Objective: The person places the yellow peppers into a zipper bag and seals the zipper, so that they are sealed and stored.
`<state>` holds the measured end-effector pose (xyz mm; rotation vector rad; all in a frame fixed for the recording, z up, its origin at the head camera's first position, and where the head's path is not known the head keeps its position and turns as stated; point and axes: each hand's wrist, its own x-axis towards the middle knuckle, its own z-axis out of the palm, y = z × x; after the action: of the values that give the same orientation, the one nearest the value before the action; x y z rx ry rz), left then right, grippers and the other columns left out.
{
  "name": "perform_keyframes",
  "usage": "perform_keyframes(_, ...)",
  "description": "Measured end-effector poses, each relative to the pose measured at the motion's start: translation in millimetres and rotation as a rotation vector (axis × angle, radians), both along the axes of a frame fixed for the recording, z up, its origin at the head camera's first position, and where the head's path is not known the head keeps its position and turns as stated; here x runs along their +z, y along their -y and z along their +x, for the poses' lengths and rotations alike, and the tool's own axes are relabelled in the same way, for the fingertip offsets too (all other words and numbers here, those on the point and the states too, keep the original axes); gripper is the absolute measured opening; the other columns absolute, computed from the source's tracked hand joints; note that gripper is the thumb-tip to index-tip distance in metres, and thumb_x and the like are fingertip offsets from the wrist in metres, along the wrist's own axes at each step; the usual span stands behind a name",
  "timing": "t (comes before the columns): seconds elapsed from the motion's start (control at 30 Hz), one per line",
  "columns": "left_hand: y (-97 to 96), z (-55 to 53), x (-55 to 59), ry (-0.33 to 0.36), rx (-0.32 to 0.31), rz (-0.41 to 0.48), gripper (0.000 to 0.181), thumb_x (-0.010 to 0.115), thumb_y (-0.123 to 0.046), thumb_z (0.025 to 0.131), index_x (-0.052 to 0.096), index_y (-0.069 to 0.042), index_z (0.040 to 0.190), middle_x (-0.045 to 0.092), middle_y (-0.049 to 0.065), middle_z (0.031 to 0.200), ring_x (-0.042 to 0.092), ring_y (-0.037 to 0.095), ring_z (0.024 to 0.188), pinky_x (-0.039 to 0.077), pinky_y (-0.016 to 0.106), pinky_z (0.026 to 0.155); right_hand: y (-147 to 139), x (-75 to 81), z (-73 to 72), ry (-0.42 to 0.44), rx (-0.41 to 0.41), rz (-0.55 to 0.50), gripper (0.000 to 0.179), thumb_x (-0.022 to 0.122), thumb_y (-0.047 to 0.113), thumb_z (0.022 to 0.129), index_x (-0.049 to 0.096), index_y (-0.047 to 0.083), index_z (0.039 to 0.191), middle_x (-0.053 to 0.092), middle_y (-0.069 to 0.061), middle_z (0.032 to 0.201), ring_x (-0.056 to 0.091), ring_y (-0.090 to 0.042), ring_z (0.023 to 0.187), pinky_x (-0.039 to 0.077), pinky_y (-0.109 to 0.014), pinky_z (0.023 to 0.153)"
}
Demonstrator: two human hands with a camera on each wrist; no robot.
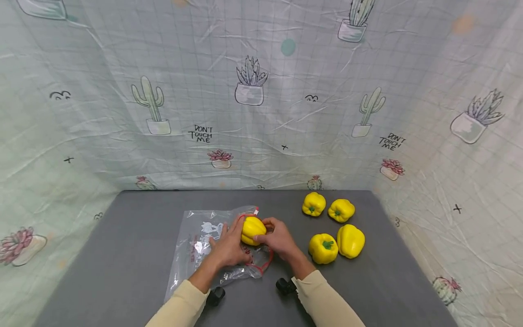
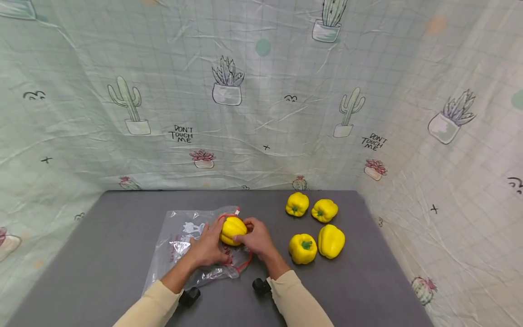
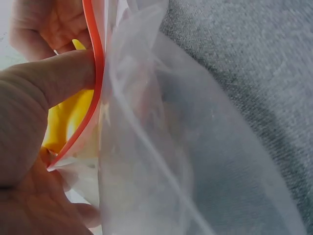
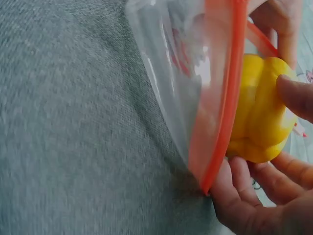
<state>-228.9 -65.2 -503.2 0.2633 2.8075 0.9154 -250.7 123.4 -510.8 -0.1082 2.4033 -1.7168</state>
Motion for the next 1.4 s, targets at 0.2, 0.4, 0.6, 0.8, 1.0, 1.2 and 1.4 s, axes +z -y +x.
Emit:
perform_keyframes(0.2, 0.5, 0.1, 2.7, -0.057, 0.002, -0.026, 0.118, 0.092, -0.021, 0.070, 0.024, -0.020, 0.166, 0.013, 0.001, 0.178, 0.014, 0.052, 0.160, 0.013, 0.096, 0.101, 6.4, 4.7, -0.1, -0.018, -0.025, 0.107, 0.064, 0.088, 0.023, 0.083, 0.063, -0.002, 0.137, 0.072, -0.021, 0.122, 0.070, -0.029, 0.104, 0.061, -0.042, 0.087)
perform_keyframes(0.4, 1.3, 1.2, 9.1, -0.105, -0.026, -0.038, 0.115, 0.088, -0.017, 0.068, 0.026, -0.019, 0.166, 0.013, 0.002, 0.178, 0.014, 0.052, 0.160, 0.014, 0.096, 0.101, 6.2, 4.5, 0.3, 0.053, -0.098, -0.044, 0.054, 0.084, 0.017, 0.085, 0.065, -0.005, 0.131, 0.073, -0.019, 0.108, 0.068, -0.020, 0.087, 0.060, -0.033, 0.076)
perform_keyframes(0.6, 3.8, -1.4, 12.8, -0.107, -0.017, -0.069, 0.115, 0.090, -0.018, 0.071, 0.025, -0.019, 0.166, 0.014, 0.001, 0.178, 0.014, 0.048, 0.161, 0.010, 0.091, 0.109, 12.5, 3.3, 1.9, 0.075, -0.187, -0.093, 0.038, 0.081, 0.018, 0.089, 0.070, -0.006, 0.117, 0.072, -0.012, 0.096, 0.069, -0.018, 0.079, 0.059, -0.029, 0.070)
perform_keyframes(0.8, 5.3, -1.1, 14.2, -0.110, -0.019, -0.086, 0.111, 0.089, -0.022, 0.075, 0.025, -0.018, 0.166, 0.014, 0.002, 0.178, 0.013, 0.047, 0.162, 0.010, 0.089, 0.112, 18.9, 3.6, 1.6, -0.012, -0.137, 0.042, 0.038, 0.081, 0.023, 0.090, 0.075, 0.000, 0.121, 0.074, -0.016, 0.105, 0.065, -0.018, 0.083, 0.055, -0.028, 0.071)
perform_keyframes(1.0, 5.2, -1.6, 13.8, -0.147, -0.020, -0.091, 0.111, 0.090, -0.027, 0.075, 0.027, -0.019, 0.166, 0.016, 0.003, 0.177, 0.015, 0.047, 0.161, 0.012, 0.089, 0.112, 19.5, -1.7, 1.0, -0.077, -0.122, 0.027, 0.038, 0.081, 0.011, 0.087, 0.075, 0.000, 0.123, 0.074, -0.020, 0.109, 0.069, -0.021, 0.092, 0.059, -0.031, 0.074)
perform_keyframes(1.2, 5.5, -1.3, 13.6, -0.165, -0.025, -0.106, 0.110, 0.090, -0.027, 0.073, 0.030, -0.018, 0.165, 0.018, 0.002, 0.177, 0.016, 0.045, 0.162, 0.014, 0.089, 0.111, 27.1, -2.9, -3.2, -0.175, -0.055, 0.313, 0.041, 0.081, 0.031, 0.090, 0.077, 0.012, 0.126, 0.080, -0.011, 0.101, 0.072, -0.020, 0.082, 0.056, -0.028, 0.064)
perform_keyframes(1.4, 8.0, -2.0, 14.1, -0.182, -0.039, -0.106, 0.111, 0.091, -0.028, 0.072, 0.030, -0.020, 0.165, 0.021, 0.000, 0.176, 0.016, 0.044, 0.162, 0.013, 0.088, 0.113, 28.6, -12.7, -6.9, -0.141, -0.093, 0.052, 0.031, 0.080, 0.014, 0.089, 0.076, -0.001, 0.116, 0.077, -0.016, 0.098, 0.070, -0.017, 0.082, 0.057, -0.025, 0.069)
